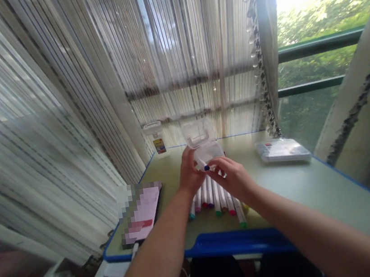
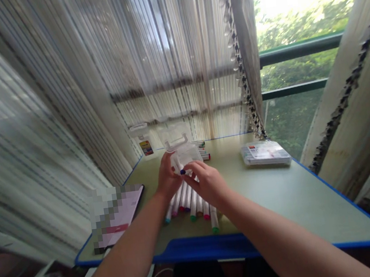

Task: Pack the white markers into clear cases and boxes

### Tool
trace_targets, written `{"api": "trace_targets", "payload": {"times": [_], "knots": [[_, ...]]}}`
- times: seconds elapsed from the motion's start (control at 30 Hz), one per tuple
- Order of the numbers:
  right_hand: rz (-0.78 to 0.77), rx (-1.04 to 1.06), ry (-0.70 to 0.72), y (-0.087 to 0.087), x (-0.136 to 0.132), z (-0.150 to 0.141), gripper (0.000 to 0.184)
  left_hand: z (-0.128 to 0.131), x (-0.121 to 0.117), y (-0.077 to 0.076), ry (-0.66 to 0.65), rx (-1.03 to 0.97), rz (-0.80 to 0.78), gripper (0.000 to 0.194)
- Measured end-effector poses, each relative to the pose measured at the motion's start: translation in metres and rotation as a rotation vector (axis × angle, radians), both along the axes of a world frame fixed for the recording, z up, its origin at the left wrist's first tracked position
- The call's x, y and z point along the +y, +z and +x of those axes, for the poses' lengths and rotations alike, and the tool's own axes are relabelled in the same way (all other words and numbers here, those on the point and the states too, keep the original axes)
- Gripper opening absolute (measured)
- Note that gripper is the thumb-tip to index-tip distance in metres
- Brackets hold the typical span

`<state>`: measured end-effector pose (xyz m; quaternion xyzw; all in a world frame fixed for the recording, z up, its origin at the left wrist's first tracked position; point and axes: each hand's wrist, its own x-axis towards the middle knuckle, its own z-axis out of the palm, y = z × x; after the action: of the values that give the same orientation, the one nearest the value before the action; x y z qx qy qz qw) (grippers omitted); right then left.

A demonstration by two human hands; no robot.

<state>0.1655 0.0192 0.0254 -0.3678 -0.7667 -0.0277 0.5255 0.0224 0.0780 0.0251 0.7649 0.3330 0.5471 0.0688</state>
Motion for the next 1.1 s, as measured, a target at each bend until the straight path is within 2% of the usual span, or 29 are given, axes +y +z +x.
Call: {"api": "trace_targets", "payload": {"times": [0.2,0.43,0.57,0.63,0.67,0.73,0.83,0.93,1.0,1.1], "knots": [[-0.002,-0.051,-0.083,0.002,0.000,-0.001,0.014,0.003,0.000,0.004,-0.017,0.017,0.006,0.059],[-0.050,-0.061,-0.071,0.002,-0.002,-0.002,0.020,0.003,-0.004,0.007,0.030,0.006,0.022,0.056],[0.025,-0.062,-0.036,0.005,-0.005,0.009,0.026,-0.006,0.005,0.004,0.017,-0.018,0.049,0.059],[0.054,-0.038,-0.067,0.009,-0.004,0.020,0.026,-0.013,0.014,0.001,0.007,-0.021,0.065,0.064],[0.027,-0.004,-0.124,0.010,-0.001,0.027,0.025,-0.016,0.019,0.000,0.020,-0.050,0.065,0.064],[-0.141,0.001,-0.277,0.013,0.006,0.038,0.022,-0.022,0.028,-0.003,0.056,-0.098,0.057,0.063],[-0.474,-0.220,-0.478,0.012,0.018,0.047,0.020,-0.026,0.036,-0.006,0.109,-0.123,0.068,0.061],[-0.674,-0.393,-0.488,0.005,0.025,0.046,0.027,-0.025,0.036,-0.008,0.111,-0.089,0.081,0.060],[-0.719,-0.430,-0.477,0.001,0.027,0.044,0.032,-0.024,0.034,-0.009,0.090,-0.066,0.086,0.060],[-0.736,-0.419,-0.506,-0.002,0.029,0.046,0.028,-0.023,0.032,-0.010,0.062,-0.065,0.089,0.062]]}}
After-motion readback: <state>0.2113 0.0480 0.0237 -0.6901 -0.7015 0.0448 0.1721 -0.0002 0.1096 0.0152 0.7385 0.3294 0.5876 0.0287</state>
